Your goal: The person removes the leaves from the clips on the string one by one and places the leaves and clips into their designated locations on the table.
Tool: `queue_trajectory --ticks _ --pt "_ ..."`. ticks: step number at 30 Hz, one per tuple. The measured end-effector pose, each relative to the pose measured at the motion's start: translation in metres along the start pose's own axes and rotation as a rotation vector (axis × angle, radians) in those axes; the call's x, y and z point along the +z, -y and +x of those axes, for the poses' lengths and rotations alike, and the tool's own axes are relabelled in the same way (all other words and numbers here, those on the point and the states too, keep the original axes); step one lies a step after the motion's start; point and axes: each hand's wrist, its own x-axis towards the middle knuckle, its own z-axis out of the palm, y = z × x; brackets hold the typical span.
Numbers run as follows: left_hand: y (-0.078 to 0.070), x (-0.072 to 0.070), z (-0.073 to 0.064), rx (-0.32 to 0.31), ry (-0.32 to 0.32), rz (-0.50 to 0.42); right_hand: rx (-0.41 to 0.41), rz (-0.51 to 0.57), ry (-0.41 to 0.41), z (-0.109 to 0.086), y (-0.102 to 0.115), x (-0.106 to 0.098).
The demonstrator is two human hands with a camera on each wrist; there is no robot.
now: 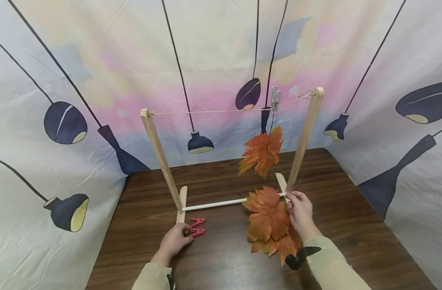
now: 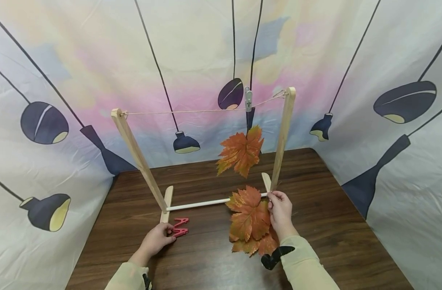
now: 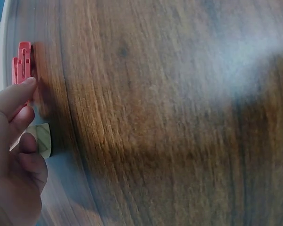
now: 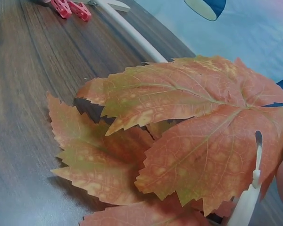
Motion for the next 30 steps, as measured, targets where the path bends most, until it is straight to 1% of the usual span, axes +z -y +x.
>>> queue_trajectory --ticks 3,8,11,13,17,20,24,26,30 --pt "-0.001 0.0 -0.001 0.009 0.004 0.053 -0.003 -0.008 0.006 0.0 -0.001 -0.002" --pt "-0.004 0.0 -0.001 -0.005 0.03 0.123 0.002 -0.003 0.01 0.001 -0.003 -0.006" --pt "-0.005 -0.001 -0.002 -0.007 0.034 0.124 0.011 -0.003 0.001 0.001 -0.005 -0.01" --pt "-0.006 -0.001 -0.003 0.015 0.028 0.129 0.014 -0.007 -0.008 0.001 -0.007 -0.012" --pt "-0.005 -0.003 -0.005 0.032 0.02 0.133 0.029 -0.026 -0.026 0.001 -0.009 -0.017" --pt "-0.004 -0.003 -0.006 0.034 0.003 0.132 0.036 -0.043 -0.026 0.001 -0.012 -0.02" --pt "-0.004 -0.004 -0.007 0.053 -0.041 0.125 0.035 -0.067 -0.024 0.001 -0.014 -0.024" --pt "-0.005 -0.005 -0.008 0.049 -0.063 0.115 0.033 -0.088 -0.014 0.001 -0.015 -0.027" --pt "-0.009 -0.009 -0.008 0.047 -0.095 0.125 0.05 -0.133 -0.003 0.001 -0.016 -0.031"
